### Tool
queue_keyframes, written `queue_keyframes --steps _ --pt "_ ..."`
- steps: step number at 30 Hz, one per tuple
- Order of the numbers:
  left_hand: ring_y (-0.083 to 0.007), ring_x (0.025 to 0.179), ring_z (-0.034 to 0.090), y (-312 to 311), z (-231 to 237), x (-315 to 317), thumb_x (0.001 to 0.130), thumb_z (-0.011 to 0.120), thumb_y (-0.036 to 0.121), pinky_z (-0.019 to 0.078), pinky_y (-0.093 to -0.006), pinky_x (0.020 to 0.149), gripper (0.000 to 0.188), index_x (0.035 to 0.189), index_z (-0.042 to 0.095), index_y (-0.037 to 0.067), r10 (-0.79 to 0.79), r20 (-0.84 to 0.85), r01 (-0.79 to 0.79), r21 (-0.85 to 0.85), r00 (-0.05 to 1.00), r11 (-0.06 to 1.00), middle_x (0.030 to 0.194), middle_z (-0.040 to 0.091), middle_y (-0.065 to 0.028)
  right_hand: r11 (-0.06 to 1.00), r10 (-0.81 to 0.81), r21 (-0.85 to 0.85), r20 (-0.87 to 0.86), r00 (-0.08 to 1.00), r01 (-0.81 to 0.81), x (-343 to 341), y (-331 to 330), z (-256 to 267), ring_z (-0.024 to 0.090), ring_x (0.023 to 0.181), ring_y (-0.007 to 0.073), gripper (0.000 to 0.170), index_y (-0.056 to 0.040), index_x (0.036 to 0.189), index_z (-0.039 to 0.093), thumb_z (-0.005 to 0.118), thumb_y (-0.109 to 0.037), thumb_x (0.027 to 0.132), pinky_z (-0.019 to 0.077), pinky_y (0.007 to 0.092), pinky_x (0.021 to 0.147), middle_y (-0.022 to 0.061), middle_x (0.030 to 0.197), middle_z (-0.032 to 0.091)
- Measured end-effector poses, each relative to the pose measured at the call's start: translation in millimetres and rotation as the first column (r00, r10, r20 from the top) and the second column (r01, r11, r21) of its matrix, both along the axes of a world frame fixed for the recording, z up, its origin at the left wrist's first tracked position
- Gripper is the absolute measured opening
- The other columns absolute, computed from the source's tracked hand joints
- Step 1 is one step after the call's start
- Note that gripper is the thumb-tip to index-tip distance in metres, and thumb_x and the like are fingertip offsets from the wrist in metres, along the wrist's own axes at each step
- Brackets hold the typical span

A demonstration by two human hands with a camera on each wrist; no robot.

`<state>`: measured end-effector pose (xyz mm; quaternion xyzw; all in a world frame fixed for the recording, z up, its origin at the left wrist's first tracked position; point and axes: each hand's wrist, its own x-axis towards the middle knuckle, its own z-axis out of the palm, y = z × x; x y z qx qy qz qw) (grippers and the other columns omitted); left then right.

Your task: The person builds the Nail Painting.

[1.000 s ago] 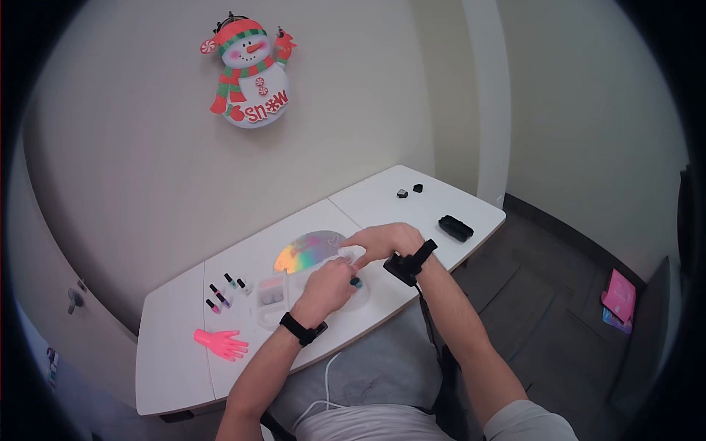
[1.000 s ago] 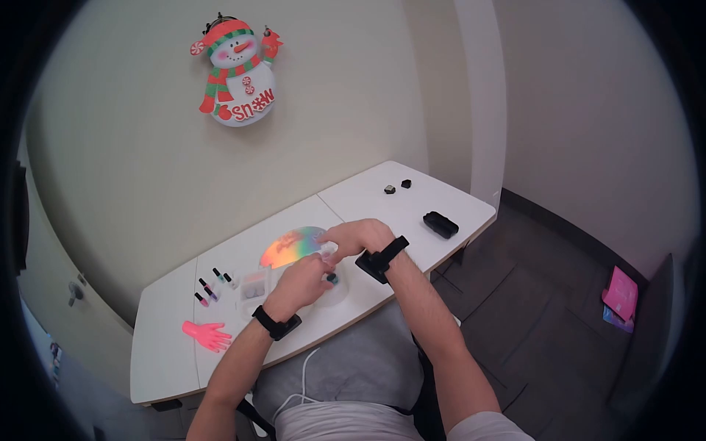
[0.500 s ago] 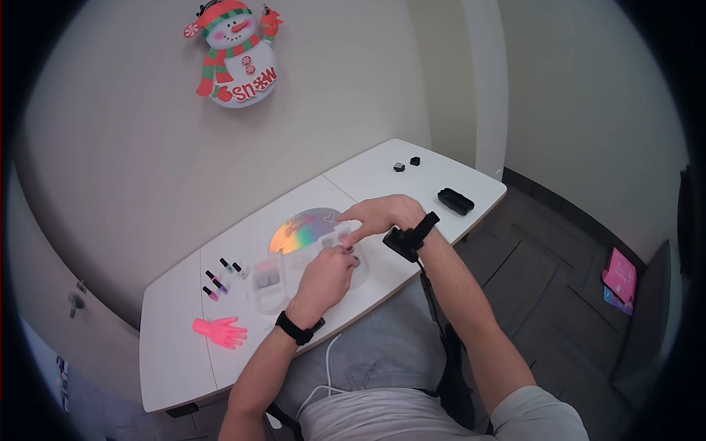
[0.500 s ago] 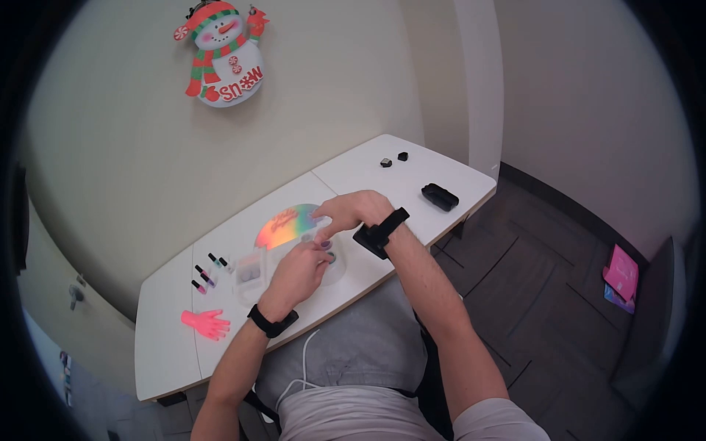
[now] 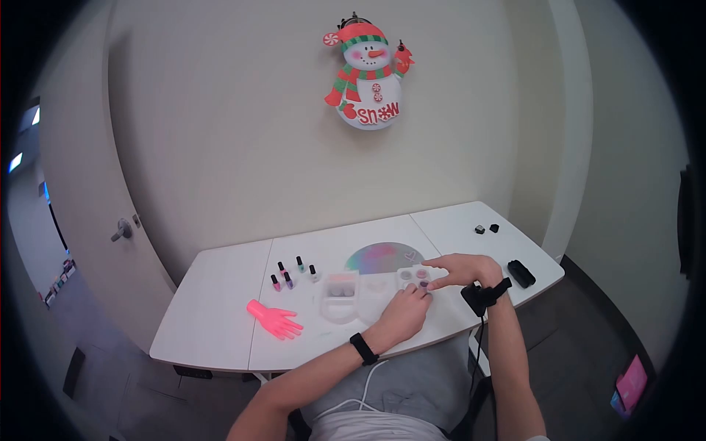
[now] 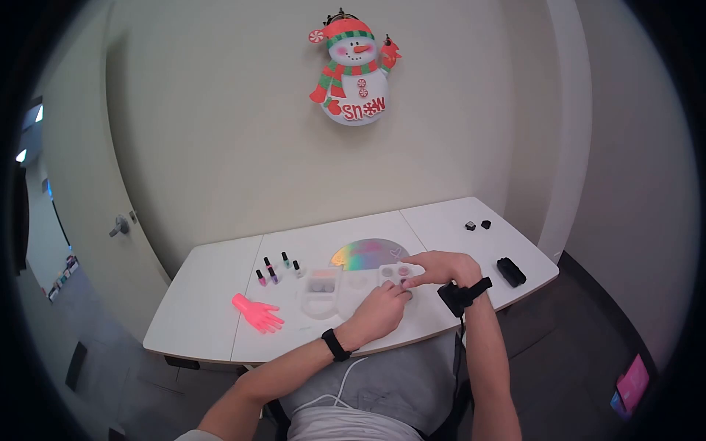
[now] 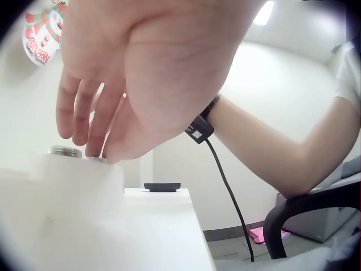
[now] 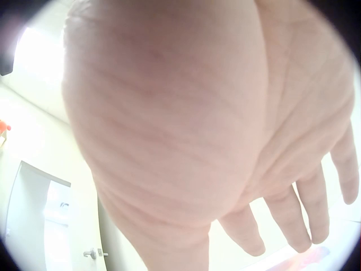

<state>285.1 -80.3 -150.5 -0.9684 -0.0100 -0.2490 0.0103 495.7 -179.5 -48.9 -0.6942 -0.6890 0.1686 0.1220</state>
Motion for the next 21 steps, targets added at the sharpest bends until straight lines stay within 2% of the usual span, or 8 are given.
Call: queue_keyframes --steps 2,4,5,9,11,14,18,21 --pt "-0.0338 0.115 0.063 -1 -2 1 0.085 0.071 0.002 0.0541 -0.0457 0.098 0.045 0.129 0.069 -0.002 0.042 -0.008 -0.042 0.009 0.999 0.999 0.127 0.069 -0.0159 0.999 0.019 -0.043 -0.071 0.997 -0.022 -2 -1 4 0.051 0.153 0.0378 0.097 -0.004 0.165 0.049 0.073 -0.069 0.097 0.0416 0.0433 0.126 0.0233 0.165 0.054" --pt "-0.0338 0.118 0.062 3 -4 5 0.084 0.075 0.004 0.0539 -0.0465 0.099 0.05 0.133 0.066 -0.002 0.044 0.036 -0.046 0.06 0.998 0.997 0.128 0.068 -0.016 1.0 -0.008 0.008 0.03 1.0 0.008 7 4 -9 0.052 0.153 0.0383 0.097 -0.0036 0.165 0.049 0.075 -0.067 0.097 0.0422 0.0431 0.126 0.0239 0.164 0.055" --pt "-0.0338 0.122 0.062 1 -10 1 0.084 0.078 0.006 0.0537 -0.0472 0.099 0.056 0.137 0.063 -0.002 0.056 0.048 -0.06 0.098 0.997 0.993 0.129 0.066 -0.0162 0.999 0.035 0.02 0.003 0.999 -0.035 11 8 -13 0.053 0.152 0.0384 0.095 -0.0041 0.165 0.049 0.075 -0.066 0.097 0.0426 0.0428 0.125 0.0241 0.164 0.055" --pt "-0.0342 0.128 0.06 1 -4 1 0.082 0.083 0.009 0.0533 -0.0478 0.102 0.064 0.141 0.06 -0.001 0.057 -0.072 -0.056 0.011 0.996 0.998 0.13 0.066 -0.0165 0.999 0.048 0.005 -0.032 0.998 -0.048 22 12 -24 0.053 0.152 0.0383 0.092 -0.0047 0.165 0.049 0.074 -0.064 0.099 0.0423 0.0426 0.125 0.0241 0.163 0.056" --pt "-0.0346 0.133 0.057 -2 -1 0 0.081 0.083 0.008 0.0514 -0.0481 0.107 0.065 0.141 0.06 -0.001 0.067 -0.149 -0.083 -0.105 0.987 0.991 0.135 0.064 -0.0172 0.999 0.052 0.009 -0.017 0.998 -0.052 22 13 -25 0.053 0.152 0.0379 0.09 -0.0064 0.165 0.049 0.07 -0.066 0.101 0.0416 0.0423 0.126 0.0228 0.163 0.056" --pt "-0.0359 0.136 0.055 -8 -4 -3 0.081 0.084 0.008 0.0487 -0.049 0.111 0.069 0.144 0.059 0.0 0.083 -0.075 -0.086 -0.044 0.994 0.995 0.141 0.061 -0.0179 0.999 -0.004 -0.033 -0.079 0.997 0.001 12 10 -16 0.051 0.154 0.0379 0.093 -0.0093 0.166 0.049 0.062 -0.074 0.101 0.0419 0.0431 0.125 0.0204 0.165 0.055" --pt "-0.0374 0.14 0.053 -10 -1 -4 0.08 0.085 0.009 0.0466 -0.0506 0.114 0.072 0.147 0.058 0.002 0.093 -0.119 -0.094 -0.008 0.989 0.996 0.146 0.059 -0.0179 0.999 -0.022 -0.045 -0.052 0.998 0.02 11 12 -20 0.049 0.155 0.0375 0.096 -0.0084 0.167 0.048 0.056 -0.079 0.102 0.0389 0.0417 0.127 0.0204 0.166 0.054" --pt "-0.0394 0.144 0.05 -12 3 -7 0.081 0.086 0.012 0.0454 -0.0522 0.115 0.073 0.148 0.058 0.002 0.07 -0.094 -0.073 -0.032 0.993 0.997 0.149 0.057 -0.0178 0.994 -0.033 -0.106 -0.027 0.999 0.03 10 17 -25 0.05 0.155 0.0382 0.092 -0.0157 0.169 0.047 0.049 -0.081 0.104 0.0374 0.042 0.128 0.021 0.167 0.053"
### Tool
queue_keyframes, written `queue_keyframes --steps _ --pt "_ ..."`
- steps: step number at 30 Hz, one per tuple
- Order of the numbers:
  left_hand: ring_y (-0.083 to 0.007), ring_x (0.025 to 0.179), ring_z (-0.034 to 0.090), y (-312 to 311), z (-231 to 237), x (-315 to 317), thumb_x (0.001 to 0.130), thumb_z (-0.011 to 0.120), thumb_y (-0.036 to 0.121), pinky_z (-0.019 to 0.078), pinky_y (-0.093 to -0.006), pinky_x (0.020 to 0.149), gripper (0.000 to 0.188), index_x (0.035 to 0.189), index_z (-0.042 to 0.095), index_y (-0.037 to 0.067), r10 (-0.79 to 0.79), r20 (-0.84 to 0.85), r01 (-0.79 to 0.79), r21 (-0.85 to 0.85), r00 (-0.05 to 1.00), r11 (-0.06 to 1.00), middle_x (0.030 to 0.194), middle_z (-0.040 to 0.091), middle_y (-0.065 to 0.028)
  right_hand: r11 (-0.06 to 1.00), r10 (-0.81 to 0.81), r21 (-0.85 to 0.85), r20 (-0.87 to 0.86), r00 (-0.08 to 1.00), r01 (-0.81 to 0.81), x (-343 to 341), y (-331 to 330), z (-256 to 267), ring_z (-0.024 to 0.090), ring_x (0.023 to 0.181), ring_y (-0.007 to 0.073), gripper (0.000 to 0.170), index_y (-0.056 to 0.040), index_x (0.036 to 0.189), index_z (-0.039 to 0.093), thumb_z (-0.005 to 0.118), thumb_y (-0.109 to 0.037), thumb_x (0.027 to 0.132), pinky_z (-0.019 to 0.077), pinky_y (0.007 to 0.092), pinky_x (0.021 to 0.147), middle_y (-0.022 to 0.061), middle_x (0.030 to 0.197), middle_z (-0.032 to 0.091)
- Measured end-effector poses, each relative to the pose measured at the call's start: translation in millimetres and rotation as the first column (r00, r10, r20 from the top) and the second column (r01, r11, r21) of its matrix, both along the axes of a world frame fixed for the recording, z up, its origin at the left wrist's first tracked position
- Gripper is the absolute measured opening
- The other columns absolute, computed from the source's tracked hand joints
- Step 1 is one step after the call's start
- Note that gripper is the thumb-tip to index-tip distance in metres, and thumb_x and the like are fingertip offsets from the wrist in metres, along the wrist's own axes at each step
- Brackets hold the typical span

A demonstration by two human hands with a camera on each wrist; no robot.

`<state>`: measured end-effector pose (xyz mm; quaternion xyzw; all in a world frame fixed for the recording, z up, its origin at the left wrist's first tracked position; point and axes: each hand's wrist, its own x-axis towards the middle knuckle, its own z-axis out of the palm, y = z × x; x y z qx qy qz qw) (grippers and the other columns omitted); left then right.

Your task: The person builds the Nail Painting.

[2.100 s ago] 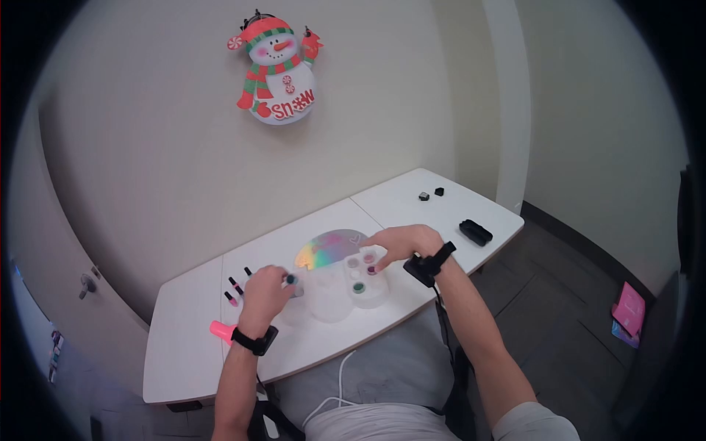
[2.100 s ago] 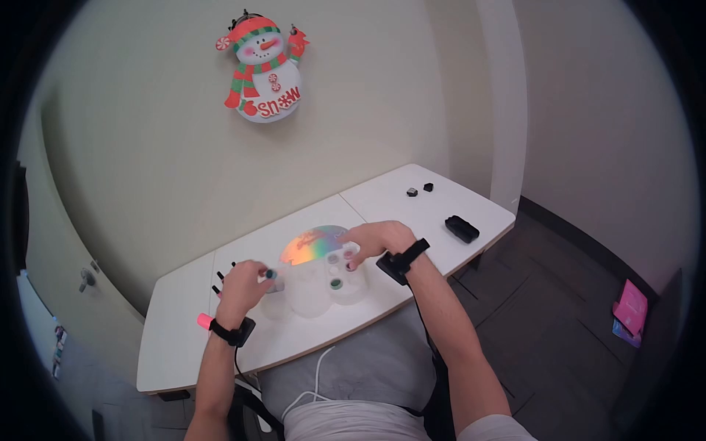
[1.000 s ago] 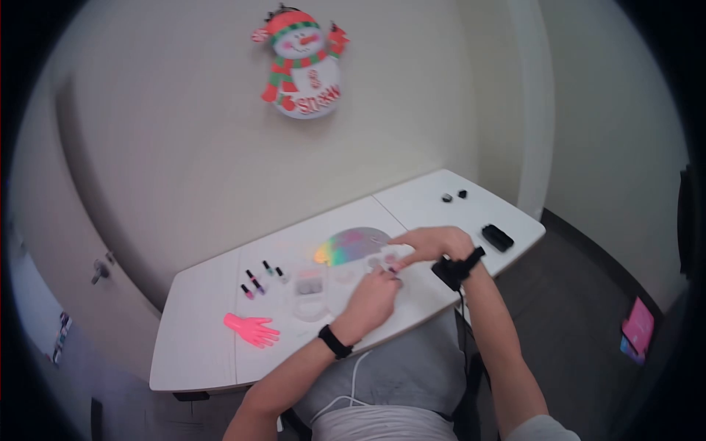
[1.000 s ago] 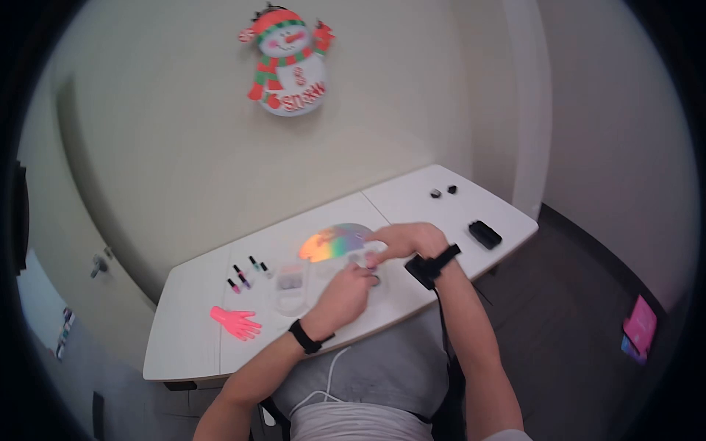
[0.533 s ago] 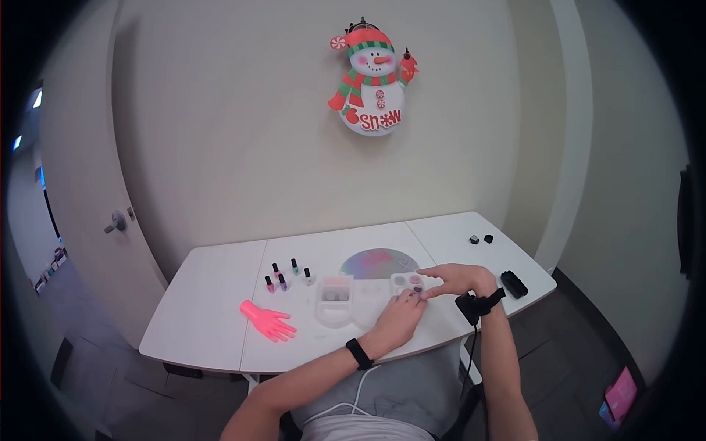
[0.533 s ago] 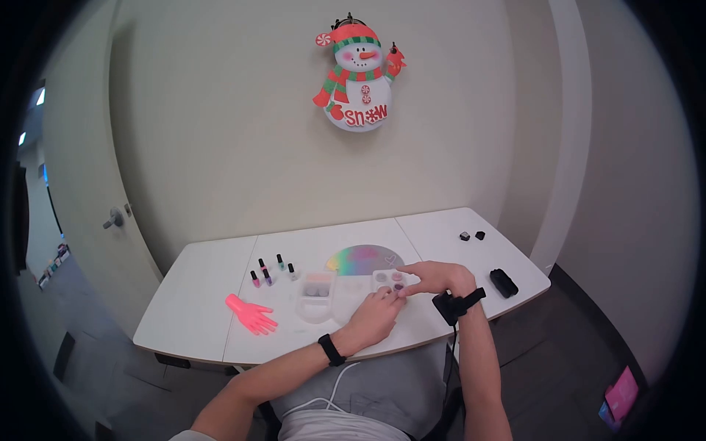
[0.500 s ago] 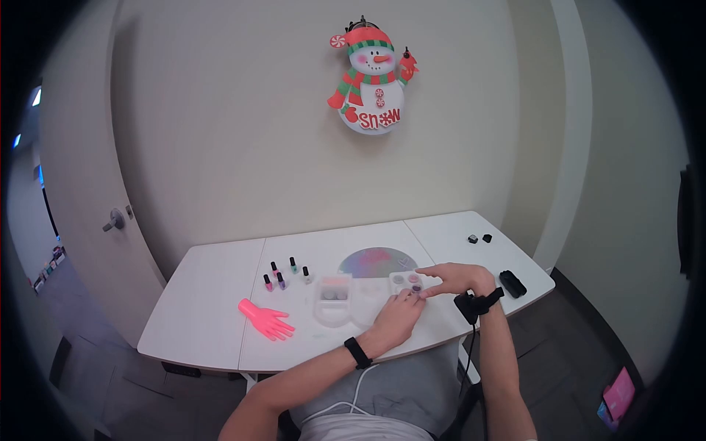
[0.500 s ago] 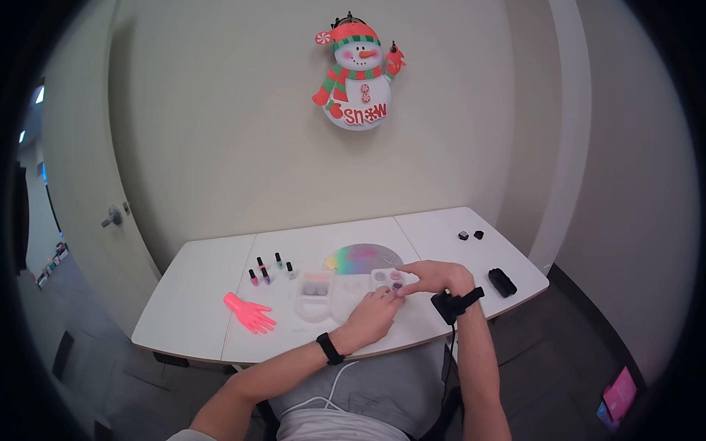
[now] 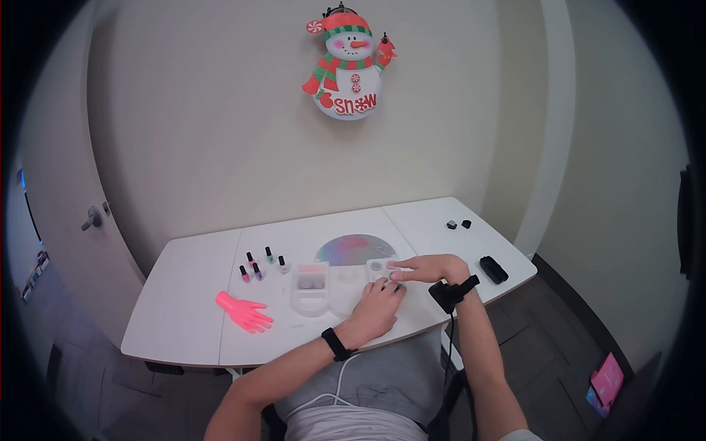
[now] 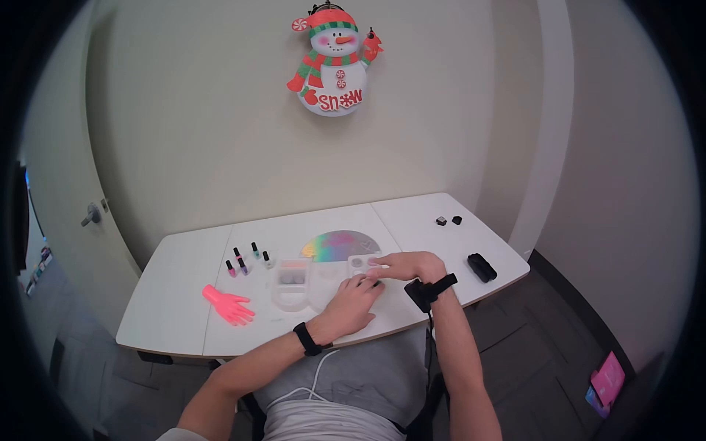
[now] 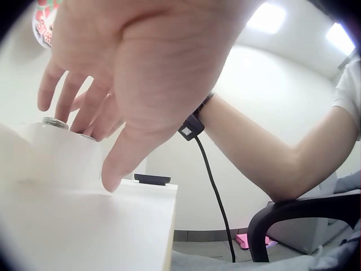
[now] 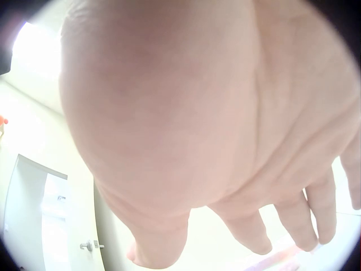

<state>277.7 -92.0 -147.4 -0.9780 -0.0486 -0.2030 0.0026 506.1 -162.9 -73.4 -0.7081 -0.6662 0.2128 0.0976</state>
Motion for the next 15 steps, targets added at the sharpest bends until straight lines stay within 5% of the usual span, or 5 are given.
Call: queue_keyframes --steps 6,8,11,15 --pt "-0.0363 0.149 0.047 5 15 -2 0.085 0.087 0.02 0.0419 -0.054 0.117 0.063 0.141 0.064 0.003 -0.022 -0.009 0.022 -0.053 1.0 0.998 0.149 0.059 -0.0171 0.991 -0.077 -0.11 0.034 0.996 0.081 -9 6 -2 0.045 0.159 0.0369 0.093 -0.0186 0.171 0.043 0.047 -0.083 0.104 0.0336 0.0414 0.13 0.0183 0.17 0.05" --pt "-0.0338 0.149 0.047 5 19 -2 0.086 0.087 0.022 0.0421 -0.0539 0.116 0.06 0.14 0.066 0.003 -0.008 -0.053 0.003 -0.1 0.999 0.995 0.148 0.06 -0.0169 0.989 -0.057 -0.134 0.001 0.998 0.056 -8 8 -4 0.038 0.163 0.0363 0.106 -0.0044 0.17 0.041 0.046 -0.085 0.102 0.0305 0.0409 0.133 0.021 0.174 0.042" --pt "-0.0338 0.15 0.047 7 18 -3 0.087 0.086 0.023 0.0419 -0.0544 0.117 0.061 0.141 0.066 0.003 -0.017 -0.037 0.013 -0.093 0.999 0.996 0.149 0.06 -0.0173 0.994 -0.036 -0.107 -0.012 0.999 0.035 -2 14 -14 0.041 0.161 0.0345 0.096 -0.0161 0.172 0.039 0.046 -0.083 0.104 0.0317 0.0407 0.131 0.0161 0.174 0.045" --pt "-0.0338 0.15 0.047 6 19 -2 0.088 0.086 0.023 0.0417 -0.0556 0.117 0.06 0.141 0.066 0.003 -0.012 -0.084 0.004 -0.104 0.996 0.995 0.149 0.06 -0.0173 0.992 -0.049 -0.117 -0.009 0.999 0.048 -5 11 -9 0.04 0.162 0.0341 0.098 -0.015 0.173 0.038 0.045 -0.083 0.104 0.0308 0.0402 0.132 0.0159 0.175 0.044"
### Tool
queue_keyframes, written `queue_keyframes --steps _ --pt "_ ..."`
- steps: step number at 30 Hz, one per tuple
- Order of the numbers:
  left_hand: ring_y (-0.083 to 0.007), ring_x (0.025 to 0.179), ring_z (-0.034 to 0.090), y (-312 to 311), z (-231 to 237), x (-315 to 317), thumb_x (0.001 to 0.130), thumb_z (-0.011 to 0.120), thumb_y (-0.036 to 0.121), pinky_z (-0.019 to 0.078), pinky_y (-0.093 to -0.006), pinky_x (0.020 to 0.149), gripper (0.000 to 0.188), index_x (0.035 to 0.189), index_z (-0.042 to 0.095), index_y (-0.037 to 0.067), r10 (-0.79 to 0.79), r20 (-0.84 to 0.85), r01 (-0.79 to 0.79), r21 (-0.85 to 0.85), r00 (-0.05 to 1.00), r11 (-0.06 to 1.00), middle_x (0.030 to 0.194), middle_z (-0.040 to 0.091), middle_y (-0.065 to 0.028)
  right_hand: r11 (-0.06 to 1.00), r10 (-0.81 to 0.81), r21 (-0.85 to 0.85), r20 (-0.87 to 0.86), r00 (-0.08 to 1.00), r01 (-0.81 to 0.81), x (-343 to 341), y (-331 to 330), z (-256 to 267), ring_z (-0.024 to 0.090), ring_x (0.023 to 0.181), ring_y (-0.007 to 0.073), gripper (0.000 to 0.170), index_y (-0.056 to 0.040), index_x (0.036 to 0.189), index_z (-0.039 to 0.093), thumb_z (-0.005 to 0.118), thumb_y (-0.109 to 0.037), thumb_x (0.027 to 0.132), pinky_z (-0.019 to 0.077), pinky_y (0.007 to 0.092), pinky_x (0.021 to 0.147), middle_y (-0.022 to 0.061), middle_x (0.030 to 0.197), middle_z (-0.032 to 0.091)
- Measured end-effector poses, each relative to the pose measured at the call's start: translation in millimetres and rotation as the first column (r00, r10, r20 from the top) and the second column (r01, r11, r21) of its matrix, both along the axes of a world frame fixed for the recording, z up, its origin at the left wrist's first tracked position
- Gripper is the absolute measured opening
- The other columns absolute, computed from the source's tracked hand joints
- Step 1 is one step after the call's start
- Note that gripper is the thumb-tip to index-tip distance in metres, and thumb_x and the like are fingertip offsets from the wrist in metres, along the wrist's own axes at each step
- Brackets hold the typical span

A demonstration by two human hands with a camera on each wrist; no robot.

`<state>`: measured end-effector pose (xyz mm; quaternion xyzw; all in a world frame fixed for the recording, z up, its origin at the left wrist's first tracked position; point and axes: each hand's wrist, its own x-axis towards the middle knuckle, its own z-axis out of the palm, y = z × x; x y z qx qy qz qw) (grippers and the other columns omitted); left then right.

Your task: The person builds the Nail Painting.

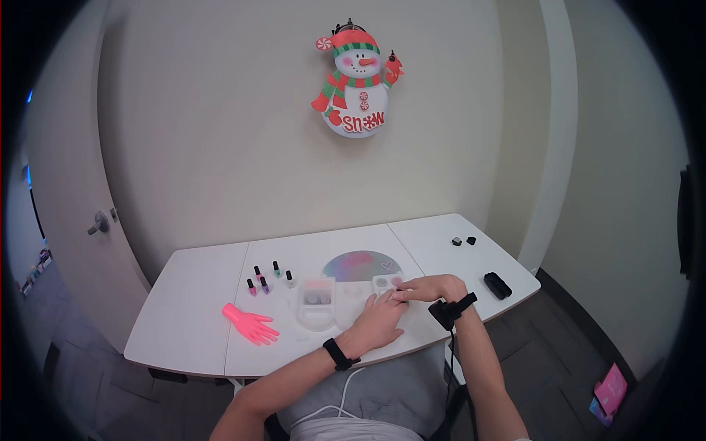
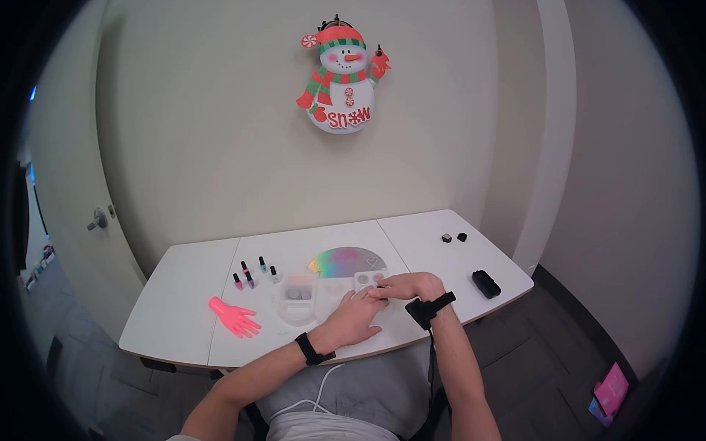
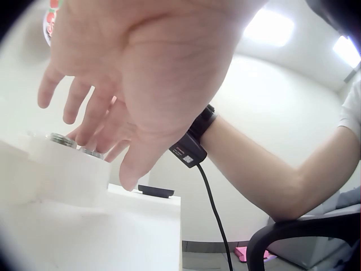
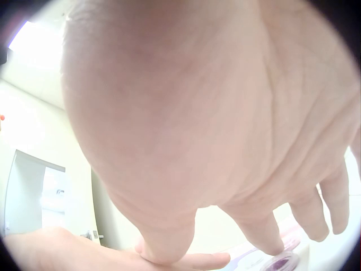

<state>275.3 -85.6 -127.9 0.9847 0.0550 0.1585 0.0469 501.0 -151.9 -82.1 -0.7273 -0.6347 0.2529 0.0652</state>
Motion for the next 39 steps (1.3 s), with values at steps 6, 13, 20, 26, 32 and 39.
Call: queue_keyframes --steps 6,13,20,26,32,39 --pt "-0.0339 0.146 0.053 1 -13 -1 0.089 0.082 0.018 0.0447 -0.0566 0.114 0.056 0.14 0.066 0.002 -0.014 0.111 0.014 -0.005 0.994 1.0 0.146 0.062 -0.0192 0.998 0.047 0.044 0.015 0.999 -0.048 0 1 -2 0.039 0.162 0.0345 0.103 -0.0045 0.171 0.038 0.046 -0.082 0.104 0.0294 0.0386 0.133 0.0201 0.175 0.041" --pt "-0.0405 0.093 0.075 -15 36 -11 0.088 0.064 0.004 0.0605 -0.0512 0.084 0.021 0.105 0.077 0.002 -0.03 0.146 0.042 -0.076 0.989 0.996 0.093 0.076 -0.0199 0.919 0.224 0.361 -0.152 0.963 -0.157 -33 -17 37 0.059 0.145 0.0368 0.068 -0.0037 0.16 0.056 0.058 -0.052 0.113 0.0451 0.0423 0.122 0.025 0.157 0.061" --pt "-0.0381 0.091 0.076 2 42 -11 0.091 0.062 0.007 0.0612 -0.0508 0.082 0.018 0.101 0.078 0.004 0.06 0.197 -0.042 -0.093 0.978 0.995 0.094 0.078 -0.0168 0.859 0.218 0.482 -0.039 0.975 -0.172 -44 -14 46 0.066 0.131 0.0381 0.055 -0.008 0.154 0.063 0.052 -0.043 0.114 0.05 0.0457 0.114 0.0218 0.142 0.071" --pt "-0.0387 0.096 0.076 13 56 -20 0.093 0.067 0.012 0.061 -0.0514 0.085 0.019 0.105 0.078 0.003 0.076 0.214 -0.041 -0.161 0.974 0.986 0.103 0.079 -0.0162 0.881 0.229 0.45 -0.134 0.964 -0.147 -54 -16 54 0.069 0.12 0.0381 0.056 -0.0021 0.151 0.064 0.051 -0.041 0.113 0.0526 0.0457 0.108 0.0252 0.133 0.073" --pt "-0.0396 0.1 0.077 40 67 -35 0.095 0.076 0.025 0.0614 -0.0501 0.088 0.028 0.113 0.08 0.004 0.254 0.278 -0.226 -0.128 0.927 0.966 0.105 0.082 -0.0162 0.875 0.208 0.461 -0.086 0.974 -0.146 -46 -17 44 0.073 0.111 0.0364 0.057 -0.0011 0.151 0.064 0.05 -0.042 0.113 0.0538 0.0453 0.104 0.0249 0.129 0.074" --pt "-0.0384 0.102 0.079 70 90 -55 0.092 0.077 0.023 0.0638 -0.0482 0.091 0.035 0.121 0.081 0.005 0.429 0.113 -0.412 -0.15 0.896 0.899 0.109 0.082 -0.0186 0.924 0.046 0.379 0.025 0.999 -0.052 -51 -21 50 0.072 0.119 0.0396 0.067 -0.0021 0.148 0.067 0.061 -0.056 0.108 0.0543 0.0458 0.105 0.0249 0.13 0.075"
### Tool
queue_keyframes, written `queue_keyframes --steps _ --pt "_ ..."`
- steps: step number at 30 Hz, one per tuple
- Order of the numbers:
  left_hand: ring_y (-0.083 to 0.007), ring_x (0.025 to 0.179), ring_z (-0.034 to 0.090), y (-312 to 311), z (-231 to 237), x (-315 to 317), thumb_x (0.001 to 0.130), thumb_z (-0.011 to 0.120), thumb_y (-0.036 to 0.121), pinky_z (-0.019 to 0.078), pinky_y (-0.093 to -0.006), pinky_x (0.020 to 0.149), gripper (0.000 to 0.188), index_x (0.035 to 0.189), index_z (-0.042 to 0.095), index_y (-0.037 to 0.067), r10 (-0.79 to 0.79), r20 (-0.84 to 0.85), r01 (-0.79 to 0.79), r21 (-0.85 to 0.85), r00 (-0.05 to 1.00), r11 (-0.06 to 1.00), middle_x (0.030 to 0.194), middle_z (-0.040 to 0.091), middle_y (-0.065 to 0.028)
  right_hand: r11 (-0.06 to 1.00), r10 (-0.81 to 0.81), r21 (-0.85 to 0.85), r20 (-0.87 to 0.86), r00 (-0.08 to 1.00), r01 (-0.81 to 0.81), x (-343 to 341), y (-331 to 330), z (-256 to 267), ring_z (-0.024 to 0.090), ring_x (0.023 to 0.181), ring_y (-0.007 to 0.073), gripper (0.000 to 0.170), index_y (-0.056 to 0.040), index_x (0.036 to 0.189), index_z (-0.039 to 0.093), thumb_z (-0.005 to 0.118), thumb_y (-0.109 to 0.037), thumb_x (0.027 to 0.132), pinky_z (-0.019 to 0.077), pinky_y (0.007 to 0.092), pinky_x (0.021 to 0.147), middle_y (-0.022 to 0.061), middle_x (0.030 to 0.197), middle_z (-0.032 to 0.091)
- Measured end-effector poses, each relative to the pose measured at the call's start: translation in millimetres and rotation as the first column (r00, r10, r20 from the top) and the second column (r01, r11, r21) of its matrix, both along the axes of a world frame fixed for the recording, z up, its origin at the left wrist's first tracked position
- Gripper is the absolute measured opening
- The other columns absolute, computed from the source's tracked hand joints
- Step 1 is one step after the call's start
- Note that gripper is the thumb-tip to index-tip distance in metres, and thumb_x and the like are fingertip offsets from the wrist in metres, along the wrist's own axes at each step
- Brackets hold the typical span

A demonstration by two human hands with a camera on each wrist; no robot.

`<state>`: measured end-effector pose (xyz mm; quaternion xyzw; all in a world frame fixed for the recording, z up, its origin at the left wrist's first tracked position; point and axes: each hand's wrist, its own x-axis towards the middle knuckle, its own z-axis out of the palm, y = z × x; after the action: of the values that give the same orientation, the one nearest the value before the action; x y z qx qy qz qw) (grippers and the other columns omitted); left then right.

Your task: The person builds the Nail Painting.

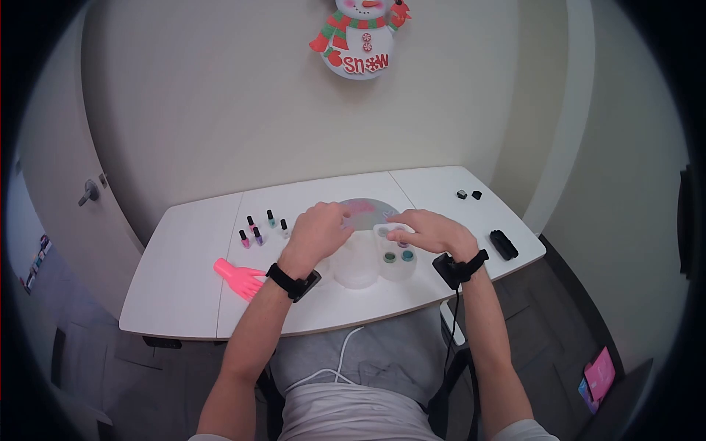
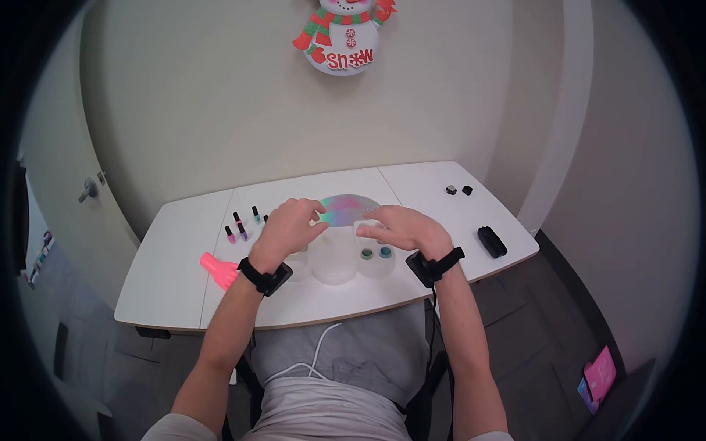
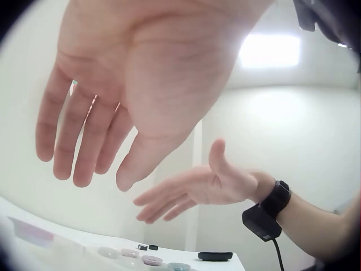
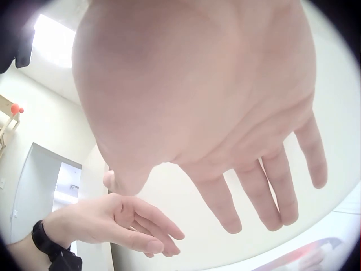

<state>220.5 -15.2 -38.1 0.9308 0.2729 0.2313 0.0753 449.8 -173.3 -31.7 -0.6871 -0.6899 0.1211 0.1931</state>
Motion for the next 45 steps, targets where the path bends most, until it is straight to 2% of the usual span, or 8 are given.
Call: queue_keyframes --steps 10,21,28,36,37,39,41,45 --pt "-0.0387 0.101 0.079 10 -1 -7 0.092 0.079 0.026 0.0635 -0.0487 0.09 0.035 0.119 0.081 0.003 0.049 -0.058 -0.051 -0.027 0.997 0.998 0.107 0.082 -0.0202 0.997 0.073 0.029 0.013 0.997 -0.074 20 23 -25 0.071 0.122 0.0405 0.076 -0.003 0.15 0.066 0.067 -0.063 0.103 0.0544 0.0458 0.107 0.0263 0.136 0.072" --pt "-0.041 0.113 0.078 156 -42 79 0.088 0.084 0.032 0.0616 -0.0486 0.099 0.05 0.123 0.079 -0.003 0.134 -0.417 -0.235 -0.201 0.899 0.951 0.12 0.08 -0.0269 0.941 -0.3 -0.178 -0.047 0.953 0.288 79 131 -71 0.046 0.157 0.0386 0.107 -0.0008 0.167 0.044 0.045 -0.085 0.1 0.0357 0.0478 0.129 0.0255 0.168 0.049" --pt "-0.0363 0.121 0.077 161 -55 89 0.08 0.091 0.033 0.0605 -0.0481 0.103 0.058 0.126 0.08 0.001 0.244 -0.449 -0.381 -0.244 0.859 0.892 0.127 0.079 -0.0237 0.84 -0.407 -0.399 -0.018 0.913 0.367 75 144 -50 0.045 0.157 0.0406 0.104 0.0007 0.158 0.056 0.038 -0.084 0.102 0.0354 0.0605 0.127 0.0227 0.167 0.052" --pt "-0.0303 0.081 0.08 191 -70 93 0.079 0.094 0.032 0.0652 -0.0422 0.075 0.047 0.104 0.081 -0.005 0.259 -0.202 -0.325 -0.469 0.945 0.821 0.095 0.081 -0.0211 0.841 -0.513 -0.304 -0.192 0.836 0.447 91 178 -81 0.059 0.144 0.0362 0.101 -0.0063 0.162 0.054 0.046 -0.085 0.1 0.0485 0.053 0.117 0.0201 0.171 0.048" --pt "-0.0324 0.087 0.081 197 -74 96 0.079 0.094 0.033 0.0659 -0.0433 0.079 0.049 0.106 0.081 -0.006 0.255 -0.111 -0.268 -0.617 0.961 0.74 0.1 0.081 -0.0234 0.825 -0.553 -0.336 -0.315 0.772 0.454 91 179 -81 0.059 0.145 0.0376 0.101 -0.0052 0.159 0.058 0.048 -0.085 0.098 0.048 0.0535 0.117 0.0207 0.169 0.05" --pt "-0.038 0.103 0.08 197 -88 102 0.078 0.094 0.034 0.0655 -0.0454 0.09 0.056 0.113 0.08 -0.007 0.347 -0.168 -0.38 -0.251 0.923 0.89 0.113 0.081 -0.027 0.813 -0.58 -0.357 -0.43 0.692 0.459 88 178 -75 0.059 0.145 0.0391 0.101 -0.0042 0.156 0.061 0.051 -0.085 0.097 0.0475 0.0541 0.118 0.0213 0.168 0.052" --pt "-0.0409 0.114 0.078 189 -75 95 0.075 0.094 0.034 0.0634 -0.0461 0.099 0.06 0.118 0.08 -0.005 0.339 -0.231 -0.394 -0.262 0.912 0.881 0.122 0.079 -0.0273 0.848 -0.474 -0.272 -0.001 0.881 0.456 84 174 -72 0.061 0.142 0.0417 0.096 -0.0022 0.147 0.07 0.06 -0.082 0.095 0.0483 0.0537 0.116 0.0247 0.153 0.065" --pt "-0.0395 0.124 0.075 190 -76 89 0.082 0.093 0.034 0.0609 -0.0498 0.107 0.054 0.125 0.081 0.005 0.362 -0.436 -0.474 -0.178 0.824 0.862 0.131 0.078 -0.0219 0.824 -0.534 -0.307 -0.138 0.834 0.477 77 175 -71 0.072 0.111 0.039 0.086 -0.0005 0.132 0.077 0.071 -0.075 0.091 0.0551 0.0511 0.098 0.0226 0.121 0.077"
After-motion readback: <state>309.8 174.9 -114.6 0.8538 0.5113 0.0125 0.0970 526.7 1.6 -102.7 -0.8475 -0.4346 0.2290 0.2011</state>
